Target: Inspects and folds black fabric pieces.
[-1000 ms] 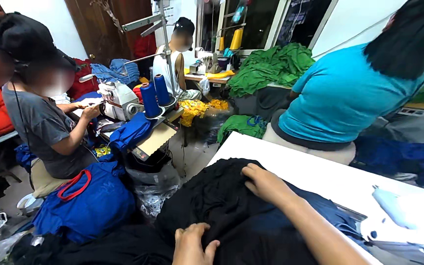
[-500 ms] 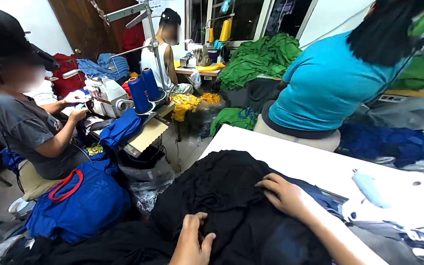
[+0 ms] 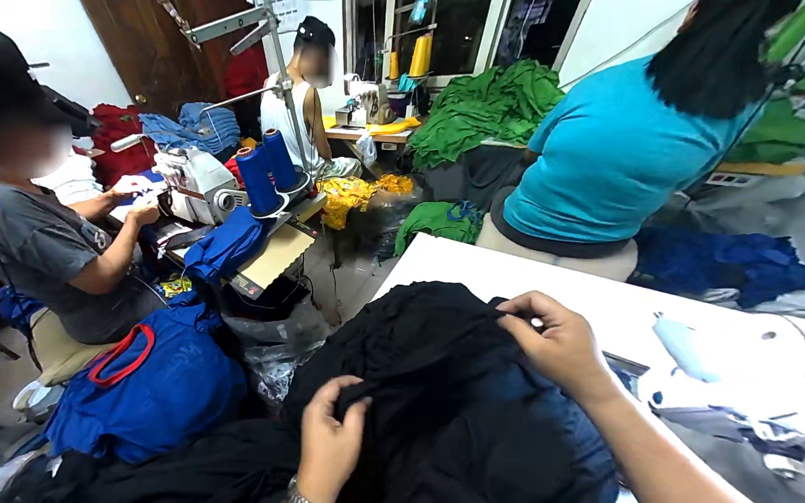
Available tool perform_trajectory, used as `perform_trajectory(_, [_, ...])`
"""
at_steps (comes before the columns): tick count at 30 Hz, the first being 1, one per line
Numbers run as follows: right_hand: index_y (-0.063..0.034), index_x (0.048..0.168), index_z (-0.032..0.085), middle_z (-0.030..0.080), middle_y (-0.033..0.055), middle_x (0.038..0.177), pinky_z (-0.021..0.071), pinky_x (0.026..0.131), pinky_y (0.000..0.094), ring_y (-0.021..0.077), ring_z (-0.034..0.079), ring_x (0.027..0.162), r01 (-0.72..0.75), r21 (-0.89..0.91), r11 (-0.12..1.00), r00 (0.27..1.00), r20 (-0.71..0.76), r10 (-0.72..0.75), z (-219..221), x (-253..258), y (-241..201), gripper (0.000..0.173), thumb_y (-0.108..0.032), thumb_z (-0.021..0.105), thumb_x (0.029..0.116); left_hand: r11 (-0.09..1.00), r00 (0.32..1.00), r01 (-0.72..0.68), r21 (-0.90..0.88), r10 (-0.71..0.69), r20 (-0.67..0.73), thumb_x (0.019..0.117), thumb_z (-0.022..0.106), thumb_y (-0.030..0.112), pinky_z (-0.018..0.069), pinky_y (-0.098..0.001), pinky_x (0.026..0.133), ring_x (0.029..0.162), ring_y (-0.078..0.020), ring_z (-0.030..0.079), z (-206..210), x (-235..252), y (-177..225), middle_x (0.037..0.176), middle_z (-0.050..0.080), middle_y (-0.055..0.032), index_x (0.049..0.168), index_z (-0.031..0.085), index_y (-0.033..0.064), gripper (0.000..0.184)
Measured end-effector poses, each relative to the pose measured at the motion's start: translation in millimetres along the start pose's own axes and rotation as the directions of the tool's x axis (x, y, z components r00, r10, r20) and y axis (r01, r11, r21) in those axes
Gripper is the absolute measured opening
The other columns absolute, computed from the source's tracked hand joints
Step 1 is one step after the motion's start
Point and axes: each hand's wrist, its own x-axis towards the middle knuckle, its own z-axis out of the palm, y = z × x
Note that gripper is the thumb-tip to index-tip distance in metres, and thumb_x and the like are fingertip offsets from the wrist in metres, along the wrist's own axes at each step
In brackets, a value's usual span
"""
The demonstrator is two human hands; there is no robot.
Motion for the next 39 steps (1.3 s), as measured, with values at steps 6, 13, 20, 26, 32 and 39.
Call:
perform_trajectory(6, [-0.0091, 0.103, 0.069, 0.068, 0.002, 0.089, 0.0542, 0.069, 0.0237, 0.0054, 0.064, 0.078, 0.113, -0.036, 0.993, 0.993, -0.01, -0.114, 8.7, 8.7, -13.8, 0.016, -0.017, 0.056, 0.0993, 0.952, 0.996, -0.082, 0.295, 0.083, 0.009, 0.0849, 0.078, 0.019, 0.06, -0.0271, 0.09, 0.1, -0.0061, 0.07, -35.5, 6.6, -2.7, 0.107, 0.074, 0.0025, 0.114, 0.073, 0.0131, 0.03])
perform_trajectory(13, [-0.0066, 0.1, 0.076, 0.065, 0.0068, 0.098, 0.0551, 0.075, 0.0304, 0.0143, 0.063, 0.084, 0.284, -0.141, 0.948, 0.958, 0.005, -0.286, 4.2, 2.9, 3.1, 0.021, -0.019, 0.06, 0.0957, 0.909, 0.985, 0.079, 0.408, -0.133, 0.107, 0.1019, 0.057, 0.043, 0.0557, -0.0266, 0.085, 0.092, -0.0057, 0.067, -43.4, -1.3, -4.1, 0.093, 0.073, 0.0015, 0.102, 0.078, 0.014, 0.035])
perform_trajectory(20, [-0.0095, 0.103, 0.076, 0.069, 0.0059, 0.105, 0.0583, 0.076, 0.0409, 0.0182, 0.067, 0.09, 0.251, -0.144, 0.957, 0.961, 0.16, -0.227, 1.0, -9.5, 18.6, 0.024, -0.024, 0.06, 0.0941, 0.88, 0.954, 0.106, 0.464, -0.222, 0.203, 0.0932, 0.071, 0.032, 0.0568, -0.0306, 0.089, 0.094, -0.0085, 0.069, -37.4, -5.9, -9.5, 0.097, 0.073, 0.0013, 0.099, 0.077, 0.0156, 0.018])
perform_trajectory(26, [0.0041, 0.124, 0.069, 0.067, 0.0244, 0.127, 0.051, 0.104, 0.0502, 0.0384, 0.066, 0.117, 0.087, -0.145, 0.986, 0.896, 0.444, -0.014, 19.8, 0.9, -28.5, 0.026, -0.001, 0.06, 0.0998, 0.845, 0.918, 0.137, 0.517, -0.304, 0.253, 0.0886, 0.074, 0.036, 0.0487, -0.0486, 0.097, 0.101, -0.0149, 0.066, -37.7, -11.3, -4.4, 0.098, 0.071, 0.0014, 0.097, 0.076, 0.0181, 0.019])
perform_trajectory(32, [-0.0046, 0.123, 0.072, 0.067, 0.0162, 0.129, 0.0574, 0.093, 0.0529, 0.0332, 0.069, 0.111, 0.29, -0.164, 0.943, 0.83, 0.533, -0.163, 84.7, 31.4, -19.0, 0.026, -0.004, 0.057, 0.1014, 0.821, 0.872, 0.098, 0.562, -0.343, 0.349, 0.1021, 0.058, 0.032, 0.0443, -0.0544, 0.103, 0.105, -0.0202, 0.069, -29.4, -19.5, 5.2, 0.105, 0.074, -0.0058, 0.107, 0.076, 0.0103, 0.029])
perform_trajectory(39, [-0.009, 0.134, 0.067, 0.058, 0.0151, 0.142, 0.0521, 0.101, 0.0543, 0.0356, 0.063, 0.12, 0.202, -0.383, 0.901, 0.638, 0.75, 0.176, 110.3, 51.4, -23.0, 0.038, -0.001, 0.057, 0.0979, 0.676, 0.818, 0.196, 0.71, -0.512, 0.262, 0.0949, 0.069, 0.032, 0.0405, -0.0554, 0.103, 0.101, -0.0216, 0.07, -27.9, -22.8, 6.5, 0.103, 0.075, -0.0058, 0.116, 0.072, 0.0096, 0.031])
